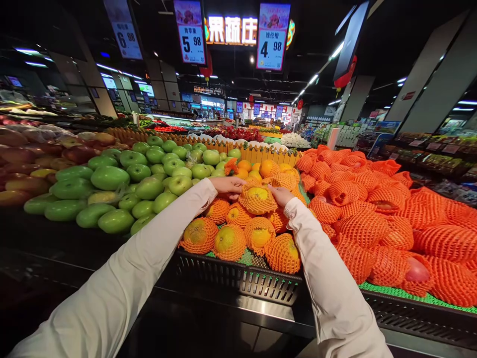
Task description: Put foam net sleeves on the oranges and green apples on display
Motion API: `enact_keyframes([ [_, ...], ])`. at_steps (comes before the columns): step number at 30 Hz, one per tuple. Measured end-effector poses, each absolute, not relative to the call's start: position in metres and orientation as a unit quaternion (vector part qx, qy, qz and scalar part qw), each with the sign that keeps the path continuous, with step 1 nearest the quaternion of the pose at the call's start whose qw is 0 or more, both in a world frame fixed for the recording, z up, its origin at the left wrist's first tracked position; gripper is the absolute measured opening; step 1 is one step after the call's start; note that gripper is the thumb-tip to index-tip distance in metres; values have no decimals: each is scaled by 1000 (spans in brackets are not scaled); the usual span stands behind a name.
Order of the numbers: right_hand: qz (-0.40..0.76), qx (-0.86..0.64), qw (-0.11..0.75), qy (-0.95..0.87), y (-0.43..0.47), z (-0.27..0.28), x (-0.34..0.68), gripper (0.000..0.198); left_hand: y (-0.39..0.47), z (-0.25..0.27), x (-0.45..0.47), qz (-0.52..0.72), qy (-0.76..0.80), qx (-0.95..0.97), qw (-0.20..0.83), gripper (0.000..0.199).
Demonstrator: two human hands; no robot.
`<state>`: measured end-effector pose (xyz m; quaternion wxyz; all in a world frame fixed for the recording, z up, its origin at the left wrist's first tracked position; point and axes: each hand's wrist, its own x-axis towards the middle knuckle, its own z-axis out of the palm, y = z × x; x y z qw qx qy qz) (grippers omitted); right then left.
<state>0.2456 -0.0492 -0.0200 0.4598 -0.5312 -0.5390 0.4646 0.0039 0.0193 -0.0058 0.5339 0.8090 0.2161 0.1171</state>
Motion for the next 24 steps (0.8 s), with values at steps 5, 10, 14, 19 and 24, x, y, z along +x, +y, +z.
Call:
enact_keyframes([
  [5, 437, -567, 457, -528, -41, -20, 244, 34, 7, 2, 14, 308, 241, 852, 347, 25],
  [10, 441, -558, 455, -536, -53, -11, 238, 31, -25, 14, 28, 281, 211, 893, 280, 46],
  [14, 450, -548, 445, -547, -63, -5, 234, 30, -34, 16, 31, 175, 274, 910, 257, 61],
  [19, 483, -538, 459, -516, -67, -1, 230, 29, -28, 13, 30, 151, 267, 899, 312, 59],
  [24, 566, -498, 461, -468, -73, 2, 227, 17, -27, 10, 33, 221, 266, 872, 347, 54],
])
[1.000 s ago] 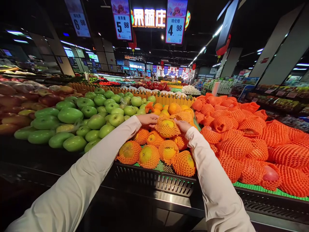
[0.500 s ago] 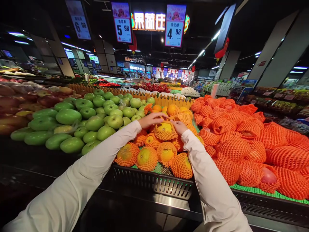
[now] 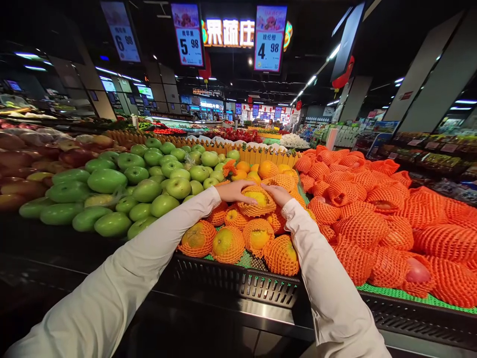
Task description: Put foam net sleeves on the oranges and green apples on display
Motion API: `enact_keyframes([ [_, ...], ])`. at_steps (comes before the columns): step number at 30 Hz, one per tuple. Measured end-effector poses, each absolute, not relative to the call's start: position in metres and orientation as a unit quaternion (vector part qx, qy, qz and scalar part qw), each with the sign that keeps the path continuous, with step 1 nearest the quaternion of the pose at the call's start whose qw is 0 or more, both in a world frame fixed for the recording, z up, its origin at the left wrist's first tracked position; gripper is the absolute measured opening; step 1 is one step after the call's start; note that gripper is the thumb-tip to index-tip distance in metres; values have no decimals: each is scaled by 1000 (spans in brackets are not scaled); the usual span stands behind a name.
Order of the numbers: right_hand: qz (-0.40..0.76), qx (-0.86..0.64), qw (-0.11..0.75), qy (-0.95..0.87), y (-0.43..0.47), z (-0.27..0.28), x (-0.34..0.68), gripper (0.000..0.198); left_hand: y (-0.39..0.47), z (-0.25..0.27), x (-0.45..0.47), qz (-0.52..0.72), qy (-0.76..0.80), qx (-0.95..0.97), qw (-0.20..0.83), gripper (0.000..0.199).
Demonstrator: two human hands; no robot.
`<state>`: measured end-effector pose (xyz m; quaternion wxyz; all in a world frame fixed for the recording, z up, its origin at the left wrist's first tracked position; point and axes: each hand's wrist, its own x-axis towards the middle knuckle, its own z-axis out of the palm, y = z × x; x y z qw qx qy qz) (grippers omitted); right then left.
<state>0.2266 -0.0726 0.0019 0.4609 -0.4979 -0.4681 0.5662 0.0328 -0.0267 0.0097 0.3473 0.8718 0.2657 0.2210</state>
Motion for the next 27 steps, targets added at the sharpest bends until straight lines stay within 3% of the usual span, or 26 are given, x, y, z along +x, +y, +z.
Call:
enact_keyframes([
  [5, 616, -448, 499, -414, -76, 6, 225, 20, -22, 6, 34, 294, 288, 816, 405, 59],
  [8, 591, -424, 578, -369, -74, 10, 229, 3, -17, 3, 36, 330, 300, 772, 454, 59],
  [14, 562, -349, 635, -398, -70, 10, 234, 40, -14, 2, 37, 440, 290, 691, 495, 62],
  [18, 536, -355, 644, -416, -68, 5, 230, 51, -17, 5, 36, 483, 280, 661, 502, 63],
  [27, 493, -409, 585, -498, -63, -1, 234, 26, -14, 0, 34, 483, 290, 658, 499, 66],
])
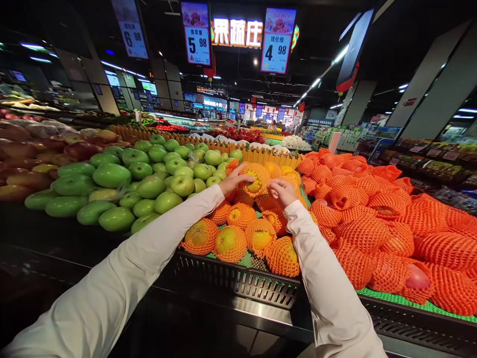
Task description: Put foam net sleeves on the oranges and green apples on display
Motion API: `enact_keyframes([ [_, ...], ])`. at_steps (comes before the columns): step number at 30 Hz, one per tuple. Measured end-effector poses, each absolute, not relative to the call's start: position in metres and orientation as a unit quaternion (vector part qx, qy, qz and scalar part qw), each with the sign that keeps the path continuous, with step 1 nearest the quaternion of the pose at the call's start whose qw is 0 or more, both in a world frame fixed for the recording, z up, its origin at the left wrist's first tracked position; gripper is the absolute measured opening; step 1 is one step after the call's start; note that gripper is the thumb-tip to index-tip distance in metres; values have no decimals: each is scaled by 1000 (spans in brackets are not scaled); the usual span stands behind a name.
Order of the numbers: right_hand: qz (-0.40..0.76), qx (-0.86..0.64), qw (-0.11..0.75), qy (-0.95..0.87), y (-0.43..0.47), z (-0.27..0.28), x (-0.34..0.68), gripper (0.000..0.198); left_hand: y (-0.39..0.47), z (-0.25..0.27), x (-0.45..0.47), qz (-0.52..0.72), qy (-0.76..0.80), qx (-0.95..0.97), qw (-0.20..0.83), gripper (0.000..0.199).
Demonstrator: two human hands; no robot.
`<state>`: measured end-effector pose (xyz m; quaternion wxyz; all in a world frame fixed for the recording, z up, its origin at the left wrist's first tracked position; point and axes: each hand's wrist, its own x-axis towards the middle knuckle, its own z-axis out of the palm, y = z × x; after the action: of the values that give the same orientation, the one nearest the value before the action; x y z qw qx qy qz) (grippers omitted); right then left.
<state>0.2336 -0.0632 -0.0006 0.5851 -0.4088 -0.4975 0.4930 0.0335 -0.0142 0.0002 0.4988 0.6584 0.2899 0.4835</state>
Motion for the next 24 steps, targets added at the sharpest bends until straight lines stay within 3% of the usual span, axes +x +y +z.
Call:
enact_keyframes([
  [4, 473, -402, 592, -514, -64, -1, 231, 22, -14, -1, 35, 494, 268, 609, 559, 62],
  [10, 510, -382, 603, -479, -68, 4, 228, 28, -22, 6, 41, 502, 252, 540, 627, 31],
  [15, 509, -370, 568, -530, -73, 5, 227, 28, -27, 10, 43, 505, 249, 522, 641, 33],
  [24, 487, -384, 590, -517, -64, -2, 225, 52, -23, 10, 40, 494, 264, 505, 656, 27],
])
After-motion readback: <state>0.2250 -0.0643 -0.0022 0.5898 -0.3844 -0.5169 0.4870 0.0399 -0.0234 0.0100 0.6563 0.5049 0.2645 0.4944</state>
